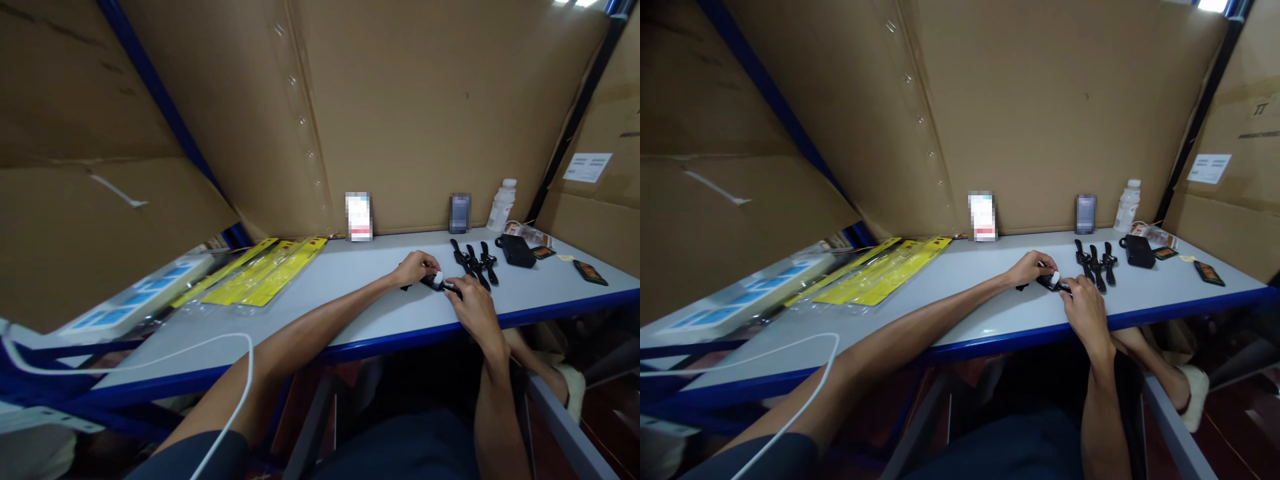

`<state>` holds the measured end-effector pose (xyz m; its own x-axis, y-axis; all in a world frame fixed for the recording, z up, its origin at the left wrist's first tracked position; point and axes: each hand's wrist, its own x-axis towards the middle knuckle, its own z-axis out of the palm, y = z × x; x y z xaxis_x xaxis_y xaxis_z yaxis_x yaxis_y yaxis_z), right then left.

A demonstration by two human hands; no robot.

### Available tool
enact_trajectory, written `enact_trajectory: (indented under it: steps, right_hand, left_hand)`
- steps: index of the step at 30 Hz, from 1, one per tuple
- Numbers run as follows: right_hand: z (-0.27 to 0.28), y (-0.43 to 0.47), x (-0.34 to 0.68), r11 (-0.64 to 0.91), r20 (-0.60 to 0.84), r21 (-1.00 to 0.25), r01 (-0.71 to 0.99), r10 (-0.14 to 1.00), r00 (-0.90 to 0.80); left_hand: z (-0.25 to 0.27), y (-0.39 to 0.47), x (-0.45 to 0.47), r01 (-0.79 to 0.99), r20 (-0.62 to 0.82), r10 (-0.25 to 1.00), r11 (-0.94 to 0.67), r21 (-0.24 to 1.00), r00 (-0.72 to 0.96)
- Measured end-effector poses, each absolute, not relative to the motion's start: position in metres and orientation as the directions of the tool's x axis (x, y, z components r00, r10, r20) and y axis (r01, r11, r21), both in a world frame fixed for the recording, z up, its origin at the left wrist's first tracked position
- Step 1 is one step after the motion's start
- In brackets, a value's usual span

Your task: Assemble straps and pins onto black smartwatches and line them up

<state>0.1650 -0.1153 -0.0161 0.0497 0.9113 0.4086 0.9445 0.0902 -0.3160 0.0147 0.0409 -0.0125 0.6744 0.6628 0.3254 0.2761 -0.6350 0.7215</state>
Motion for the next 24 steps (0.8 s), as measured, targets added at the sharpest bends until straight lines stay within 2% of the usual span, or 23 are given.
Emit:
enact_trajectory:
  steps: [6,15,18,21,24]
  right_hand:
    - [-0.017,-0.113,0.165,0.078,0.417,-0.361,0.929,0.905,0.086]
    - [-0.013,-0.114,0.162,0.030,0.376,-0.380,0.925,0.918,0.125]
    - [-0.009,-0.119,0.156,0.032,0.366,-0.376,0.926,0.923,0.116]
    - [-0.007,-0.122,0.152,0.009,0.367,-0.376,0.927,0.920,0.140]
    - [-0.008,-0.123,0.151,0.015,0.381,-0.376,0.927,0.914,0.140]
  left_hand:
    - [-0.009,0.041,0.014,0.382,0.213,0.709,-0.579,0.720,0.672]
    - [-0.010,0.032,0.013,0.398,0.222,0.692,-0.614,0.682,0.687]
    - [-0.007,0.026,0.009,0.479,0.222,0.695,-0.658,0.581,0.684]
    - [0.003,0.019,-0.007,0.541,0.380,0.661,-0.749,0.382,0.647]
    - [0.016,0.012,-0.039,0.621,0.371,0.662,-0.746,0.243,0.651]
